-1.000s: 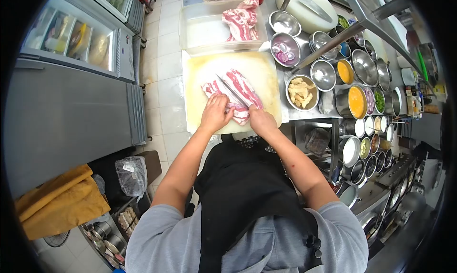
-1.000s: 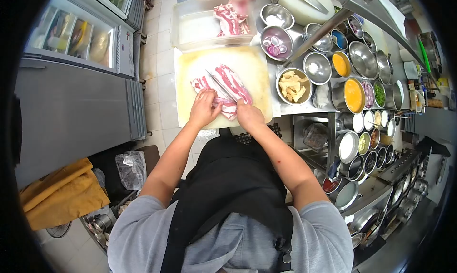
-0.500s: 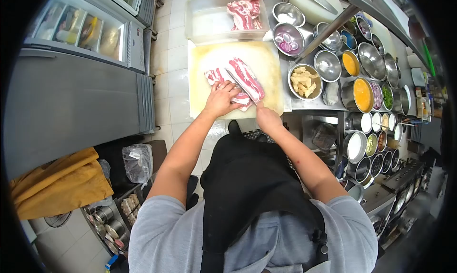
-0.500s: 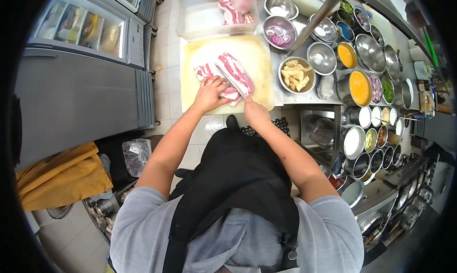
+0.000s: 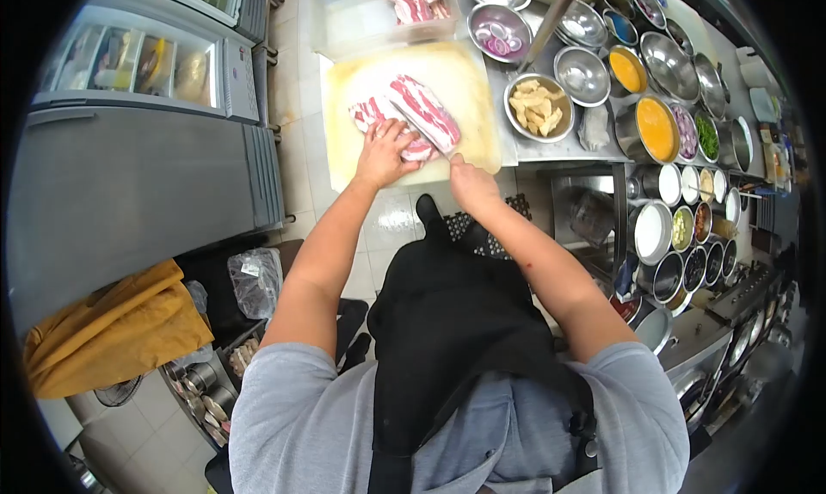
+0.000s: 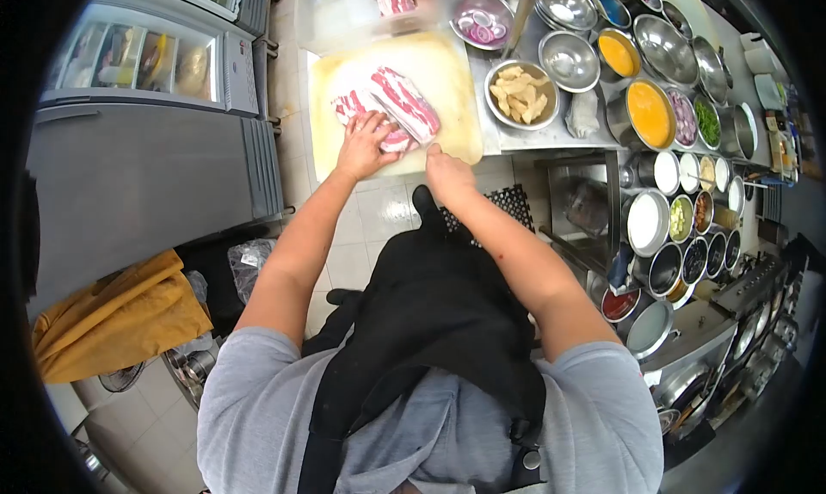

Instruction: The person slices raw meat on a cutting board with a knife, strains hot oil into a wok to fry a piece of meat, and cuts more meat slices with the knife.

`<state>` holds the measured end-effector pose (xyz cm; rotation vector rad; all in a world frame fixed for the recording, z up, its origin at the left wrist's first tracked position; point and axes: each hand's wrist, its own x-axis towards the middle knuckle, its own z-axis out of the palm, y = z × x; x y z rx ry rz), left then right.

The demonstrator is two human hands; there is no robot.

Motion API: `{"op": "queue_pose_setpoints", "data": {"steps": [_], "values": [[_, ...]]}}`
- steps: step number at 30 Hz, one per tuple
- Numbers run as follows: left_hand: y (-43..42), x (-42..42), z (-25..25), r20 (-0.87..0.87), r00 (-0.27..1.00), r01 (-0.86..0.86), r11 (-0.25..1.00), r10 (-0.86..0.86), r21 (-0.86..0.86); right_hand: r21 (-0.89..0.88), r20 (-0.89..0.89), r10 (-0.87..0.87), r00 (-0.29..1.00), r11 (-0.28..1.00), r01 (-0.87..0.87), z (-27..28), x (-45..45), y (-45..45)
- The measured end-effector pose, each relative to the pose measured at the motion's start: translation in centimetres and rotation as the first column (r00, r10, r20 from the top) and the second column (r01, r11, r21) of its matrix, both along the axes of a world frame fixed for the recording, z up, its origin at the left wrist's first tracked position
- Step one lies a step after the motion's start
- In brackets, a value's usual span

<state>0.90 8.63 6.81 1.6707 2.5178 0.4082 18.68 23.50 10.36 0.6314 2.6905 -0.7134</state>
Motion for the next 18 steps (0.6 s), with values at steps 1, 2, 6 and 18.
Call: {"op": "queue_pose_setpoints", "data": {"steps": [1,2,6,18], "values": [[0.0,0.0,0.0,-0.023,1.0,-0.007,1.0,0.007,0.007,0.014,0.049,0.018,0.999,1.0,-0.018,0.3,1.4,-0.1],[0.0,-0.1,-0.1,-0.014,1.0,-0.006,1.0,0.006,0.007,0.014,0.059,0.017,0.998,1.0,-0.018,0.6,2.9,-0.1],[-0.3,-1.5,-0.2,0.002,1.0,-0.002,1.0,0.002,0.012,0.015,0.122,0.019,0.992,1.0,-0.021,1.9,8.5,0.1],[-2.8,-3.2,4.7,0.221,0.957,0.182,0.983,-0.186,0.037,-0.041,0.085,-0.064,0.994,0.997,0.068,8.9,10.1,0.5]]}}
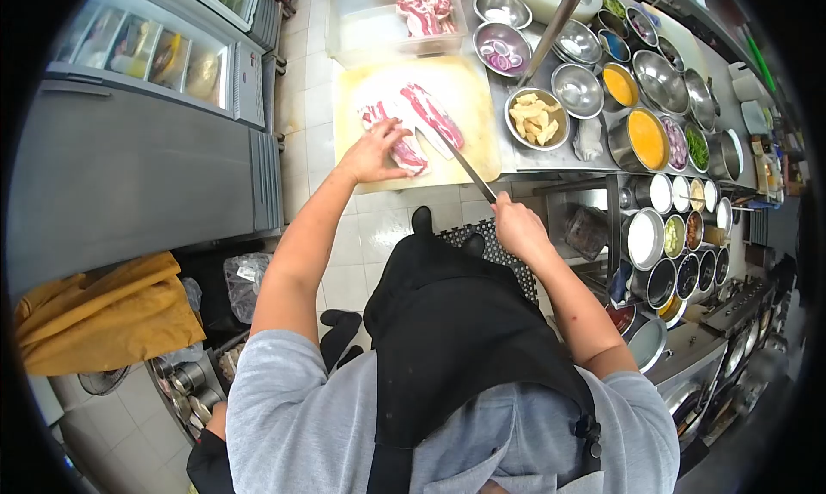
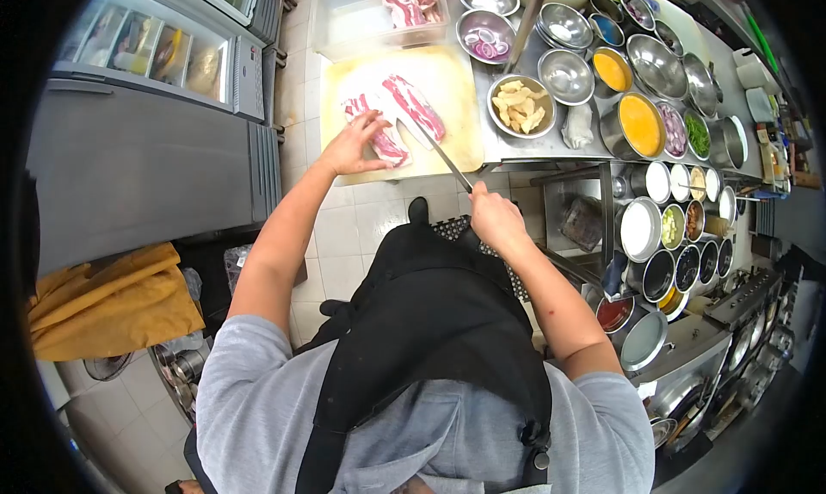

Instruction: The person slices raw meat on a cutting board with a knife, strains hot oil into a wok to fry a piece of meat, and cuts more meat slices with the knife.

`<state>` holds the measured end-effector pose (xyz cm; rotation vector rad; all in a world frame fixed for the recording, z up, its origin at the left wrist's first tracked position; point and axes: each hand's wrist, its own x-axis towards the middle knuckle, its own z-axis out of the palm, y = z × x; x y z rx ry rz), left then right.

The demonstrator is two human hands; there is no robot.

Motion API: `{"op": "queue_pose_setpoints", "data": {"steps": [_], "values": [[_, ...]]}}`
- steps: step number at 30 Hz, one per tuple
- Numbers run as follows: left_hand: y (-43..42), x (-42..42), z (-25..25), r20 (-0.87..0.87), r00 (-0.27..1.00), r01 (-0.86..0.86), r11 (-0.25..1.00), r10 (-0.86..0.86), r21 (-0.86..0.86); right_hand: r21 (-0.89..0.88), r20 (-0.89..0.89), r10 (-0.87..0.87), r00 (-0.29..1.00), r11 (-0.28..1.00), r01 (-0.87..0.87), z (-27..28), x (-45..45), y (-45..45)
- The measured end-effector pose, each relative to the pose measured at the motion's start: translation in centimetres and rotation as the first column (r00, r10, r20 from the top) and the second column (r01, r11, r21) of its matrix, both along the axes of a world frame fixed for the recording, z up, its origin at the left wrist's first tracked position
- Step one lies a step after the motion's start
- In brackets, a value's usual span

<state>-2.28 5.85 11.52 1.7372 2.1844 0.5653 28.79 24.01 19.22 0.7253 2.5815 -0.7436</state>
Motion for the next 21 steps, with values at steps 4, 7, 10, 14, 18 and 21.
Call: {"op": "queue_pose_setpoints", "data": {"steps": [4,7,10,14,18,21], "values": [[1.7,-3.4,-1.0,-0.282,0.959,-0.008,0.997,0.031,0.081,0.052,-0.089,0.039,0.995,0.998,-0.035,-3.3,-5.8,-0.4],[2.3,-4.6,-1.2,-0.166,0.986,-0.028,0.998,0.019,-0.056,0.081,-0.119,0.086,0.989,0.994,-0.077,-6.4,-11.4,-0.5],[1.6,-4.5,-1.6,-0.207,0.977,-0.058,0.998,0.059,0.012,0.094,-0.059,0.096,0.994,0.992,-0.09,-7.0,-14.3,-0.6],[1.6,-4.5,-2.3,-0.198,0.975,-0.099,0.995,0.102,0.024,0.133,0.007,0.109,0.994,0.985,-0.109,-6.9,-14.6,-0.4],[1.9,-5.0,-2.6,-0.126,0.986,-0.104,0.994,0.107,0.03,0.146,0.07,0.047,0.996,0.988,-0.057,-6.3,-14.5,-1.6],[1.8,-5.1,-2.9,-0.132,0.986,-0.094,0.994,0.099,0.047,0.095,-0.016,0.044,0.999,0.995,-0.042,-8.1,-17.2,-2.2]]}}
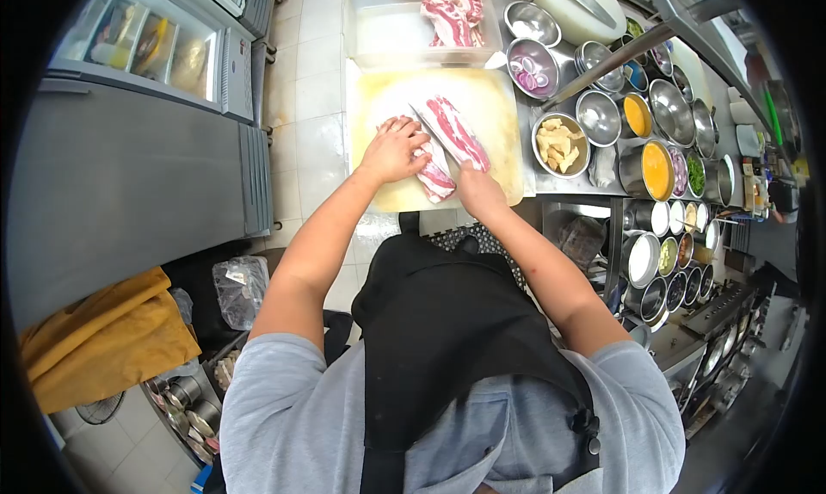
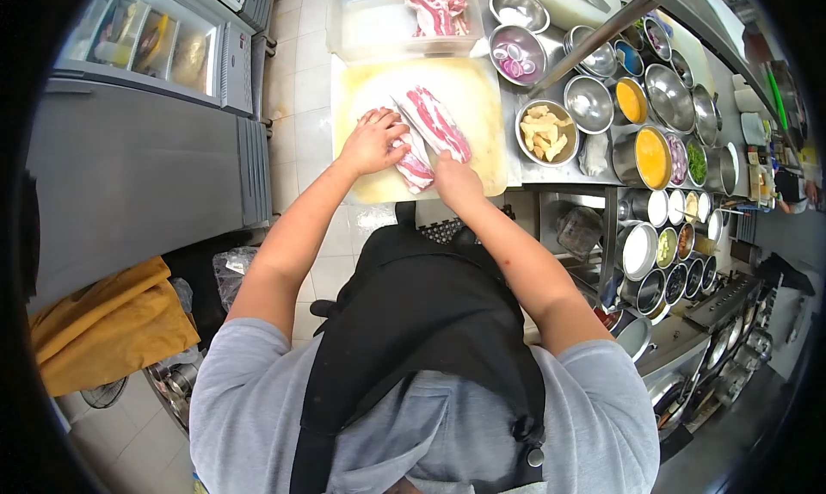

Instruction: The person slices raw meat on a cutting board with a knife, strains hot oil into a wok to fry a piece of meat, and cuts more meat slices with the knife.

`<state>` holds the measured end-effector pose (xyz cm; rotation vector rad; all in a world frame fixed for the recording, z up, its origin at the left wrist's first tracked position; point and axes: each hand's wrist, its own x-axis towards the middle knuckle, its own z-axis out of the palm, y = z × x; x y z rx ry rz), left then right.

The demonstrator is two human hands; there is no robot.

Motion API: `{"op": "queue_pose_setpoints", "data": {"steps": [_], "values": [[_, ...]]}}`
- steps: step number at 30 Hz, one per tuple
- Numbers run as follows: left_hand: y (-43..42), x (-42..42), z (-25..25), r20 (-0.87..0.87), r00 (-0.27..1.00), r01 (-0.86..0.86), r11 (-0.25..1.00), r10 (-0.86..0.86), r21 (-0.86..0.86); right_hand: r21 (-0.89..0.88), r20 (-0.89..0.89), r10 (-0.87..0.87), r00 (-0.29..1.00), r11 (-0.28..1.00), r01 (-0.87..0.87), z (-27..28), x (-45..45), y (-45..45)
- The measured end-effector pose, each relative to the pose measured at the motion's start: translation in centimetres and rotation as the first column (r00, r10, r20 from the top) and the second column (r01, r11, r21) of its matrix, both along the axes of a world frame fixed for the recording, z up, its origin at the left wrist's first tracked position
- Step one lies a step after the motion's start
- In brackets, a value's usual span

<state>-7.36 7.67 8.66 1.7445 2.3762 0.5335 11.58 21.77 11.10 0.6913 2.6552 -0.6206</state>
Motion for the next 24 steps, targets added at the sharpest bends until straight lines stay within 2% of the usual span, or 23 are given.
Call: {"op": "queue_pose_setpoints", "data": {"steps": [1,3,7,12,16,18,19,21,23,24], "values": [[0.0,0.1,0.1,0.009,1.0,-0.001,1.0,0.001,-0.004,-0.004,0.009,0.001,1.0,1.0,-0.001,-0.9,-1.0,0.0],[0.0,0.0,0.2,0.005,1.0,0.001,1.0,-0.001,-0.004,0.005,-0.09,0.009,0.996,1.0,-0.008,-2.2,-2.8,0.2],[0.2,0.1,-0.1,-0.063,0.998,0.0,1.0,0.001,0.025,0.025,-0.094,0.014,0.995,1.0,-0.012,-2.2,-1.9,0.6],[0.5,0.6,-0.8,-0.174,0.982,-0.064,0.997,0.071,0.046,-0.019,0.038,-0.019,0.999,1.0,0.019,0.2,5.0,0.1],[0.1,0.3,-0.4,-0.19,0.978,-0.076,0.995,0.086,0.062,-0.001,0.121,-0.01,0.993,1.0,0.01,2.2,10.4,0.1],[0.1,-0.4,1.2,-0.095,0.993,-0.072,0.995,0.065,-0.068,0.002,0.151,-0.014,0.988,1.0,0.013,2.5,11.6,0.5],[0.5,-0.4,2.7,-0.112,0.992,-0.059,0.997,0.053,-0.056,0.013,0.134,-0.028,0.991,1.0,0.027,2.9,12.2,0.4],[3.3,-0.8,6.2,0.017,0.988,-0.125,0.871,0.151,-0.476,0.055,0.126,0.032,0.992,0.998,-0.039,3.9,12.9,1.1],[5.3,-1.7,2.0,0.124,0.957,-0.258,0.965,0.262,-0.051,0.033,0.149,-0.011,0.989,0.999,0.007,4.3,13.3,1.4],[6.9,-2.2,0.3,0.159,0.933,-0.318,0.947,0.323,-0.054,0.003,0.123,-0.042,0.991,0.999,0.042,5.3,13.6,1.3]]}}
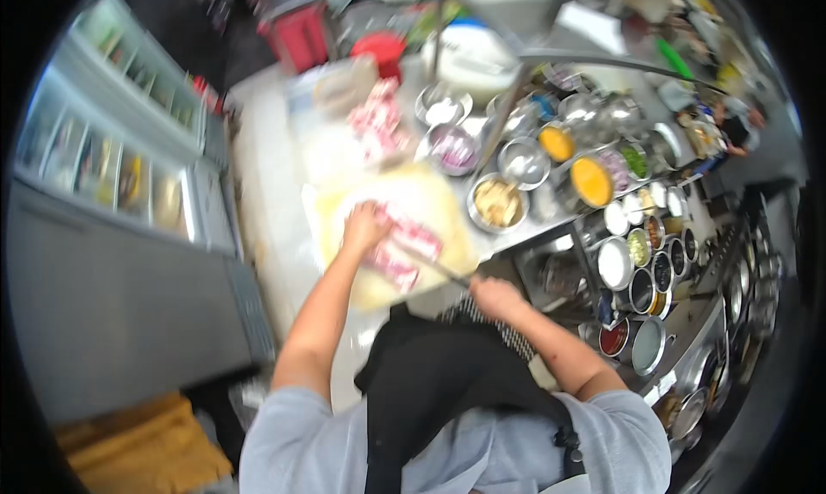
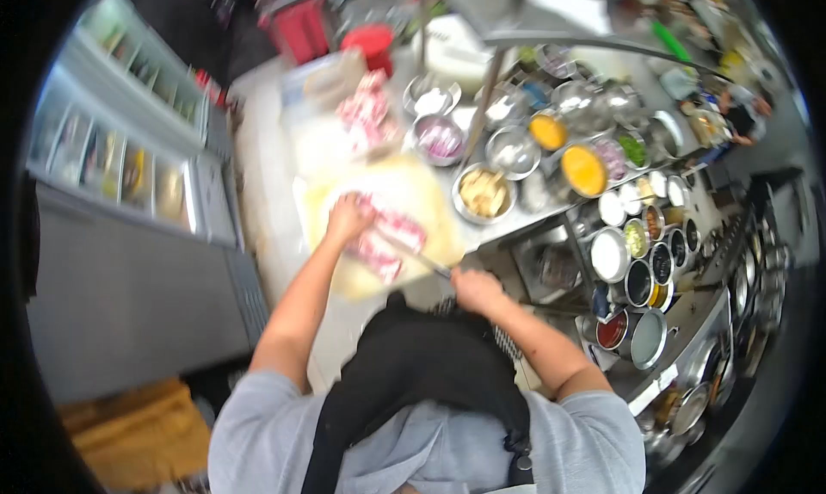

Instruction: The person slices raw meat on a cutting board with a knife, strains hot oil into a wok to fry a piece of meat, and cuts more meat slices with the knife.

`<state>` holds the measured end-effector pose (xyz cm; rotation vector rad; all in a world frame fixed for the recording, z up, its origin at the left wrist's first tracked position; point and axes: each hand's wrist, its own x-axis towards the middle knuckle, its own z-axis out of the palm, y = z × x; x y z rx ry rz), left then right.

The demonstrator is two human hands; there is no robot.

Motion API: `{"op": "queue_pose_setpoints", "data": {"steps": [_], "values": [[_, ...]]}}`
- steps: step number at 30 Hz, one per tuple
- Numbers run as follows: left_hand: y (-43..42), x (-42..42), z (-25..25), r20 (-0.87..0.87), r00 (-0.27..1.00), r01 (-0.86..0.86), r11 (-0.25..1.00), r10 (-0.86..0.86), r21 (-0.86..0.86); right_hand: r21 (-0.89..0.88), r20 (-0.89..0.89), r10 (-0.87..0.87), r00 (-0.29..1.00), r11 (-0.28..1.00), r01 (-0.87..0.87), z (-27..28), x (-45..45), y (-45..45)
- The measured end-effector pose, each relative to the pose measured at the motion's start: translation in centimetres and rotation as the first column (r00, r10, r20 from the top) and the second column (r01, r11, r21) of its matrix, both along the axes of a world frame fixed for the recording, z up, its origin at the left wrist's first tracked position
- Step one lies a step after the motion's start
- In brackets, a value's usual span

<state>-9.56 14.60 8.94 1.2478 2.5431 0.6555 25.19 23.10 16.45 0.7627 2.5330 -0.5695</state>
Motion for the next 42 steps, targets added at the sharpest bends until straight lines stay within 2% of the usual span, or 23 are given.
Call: {"op": "queue_pose_setpoints", "data": {"steps": [1,2,3,5,6,8,10,12,15,16,18,19,21,23,28,30,33,34,36,37,39,41,42], "values": [[2.1,-1.3,-1.2,0.225,0.974,-0.007,0.994,0.032,-0.11,-0.027,-0.031,-0.041,0.999,0.999,0.04,1.2,0.3,0.0],[3.6,-1.6,-1.1,0.193,0.976,0.136,0.976,-0.103,-0.169,-0.07,-0.065,-0.089,0.994,0.994,0.084,2.8,0.6,0.1],[5.4,-3.6,-6.6,0.053,0.975,0.22,0.931,-0.214,-0.29,-0.119,-0.096,-0.136,0.986,0.985,0.124,4.1,1.1,0.2],[7.6,-4.5,-5.7,0.259,0.938,0.319,0.865,-0.23,-0.388,-0.148,-0.104,-0.224,0.969,0.967,0.208,4.8,2.5,0.5],[7.2,-3.8,-4.6,0.374,0.925,0.187,0.936,-0.065,-0.299,-0.151,-0.13,-0.269,0.954,0.957,0.249,4.7,3.1,0.5],[6.6,-1.7,-2.8,0.534,0.837,0.127,0.992,-0.118,0.02,-0.154,-0.19,-0.346,0.919,0.935,0.32,3.2,4.3,0.9],[7.4,-0.2,-3.9,0.514,0.851,0.027,0.985,-0.11,0.168,-0.151,-0.221,-0.423,0.878,0.905,0.398,2.8,4.8,1.0],[8.3,-1.0,-8.2,0.56,0.808,0.032,0.962,-0.185,0.272,-0.158,-0.247,-0.491,0.836,0.871,0.465,2.6,4.6,1.0],[7.3,1.8,-0.7,0.746,0.657,-0.084,0.973,-0.109,0.216,-0.192,-0.274,-0.554,0.786,0.832,0.52,0.9,3.9,1.3],[8.6,1.6,-0.3,0.743,0.657,-0.055,0.975,-0.127,0.216,-0.175,-0.318,-0.549,0.773,0.835,0.521,-0.6,3.6,1.7],[7.8,0.9,2.3,0.789,0.458,-0.101,0.858,-0.409,0.503,-0.133,-0.32,-0.555,0.768,0.829,0.543,-1.6,3.0,1.3],[7.7,1.3,4.1,0.677,0.544,-0.105,0.76,-0.496,0.641,-0.106,-0.347,-0.508,0.788,0.856,0.506,-1.7,2.7,1.3],[7.5,-2.1,6.8,0.64,0.641,0.021,0.843,-0.424,0.538,-0.078,-0.27,-0.484,0.832,0.873,0.482,-2.2,1.9,1.1],[7.2,-2.6,13.3,0.617,0.661,-0.058,0.791,-0.427,0.61,-0.078,-0.186,-0.508,0.841,0.861,0.503,-0.7,0.8,0.5],[9.8,-8.4,23.2,0.319,0.882,0.05,0.742,-0.347,0.668,0.028,-0.334,-0.401,0.853,0.9,0.434,-0.9,-3.0,-0.9],[12.5,-10.3,25.4,0.136,0.972,0.086,0.83,-0.191,0.551,0.069,-0.404,-0.355,0.843,0.907,0.415,-2.9,-4.9,-0.8],[16.7,-13.0,24.3,-0.027,0.971,0.211,0.799,-0.237,0.563,0.066,-0.439,-0.336,0.833,0.913,0.404,-8.5,-8.7,0.0],[18.2,-13.8,22.6,-0.079,0.98,0.2,0.869,-0.184,0.454,0.118,-0.408,-0.278,0.87,0.929,0.352,-7.7,-9.7,0.0],[21.7,-16.5,18.8,-0.588,0.696,0.698,0.582,-0.413,0.418,0.3,-0.575,-0.11,0.811,0.894,0.334,-11.5,-11.9,1.1],[19.6,-13.8,19.8,-0.352,0.804,0.578,0.766,-0.478,0.281,0.303,-0.638,-0.102,0.763,0.878,0.37,-12.5,-12.8,1.2],[16.0,-12.4,15.4,-0.119,0.665,0.737,0.622,-0.737,0.264,0.292,-0.524,-0.179,0.833,0.88,0.373,-11.3,-13.2,0.8],[9.1,-7.4,14.3,0.165,0.456,0.888,0.433,-0.875,-0.156,0.3,-0.518,-0.228,0.825,0.854,0.425,-10.1,-12.9,0.6],[6.3,-6.0,11.8,0.262,0.346,0.929,0.29,-0.901,-0.229,0.266,-0.507,-0.234,0.83,0.873,0.408,-9.7,-12.6,0.1]]}}
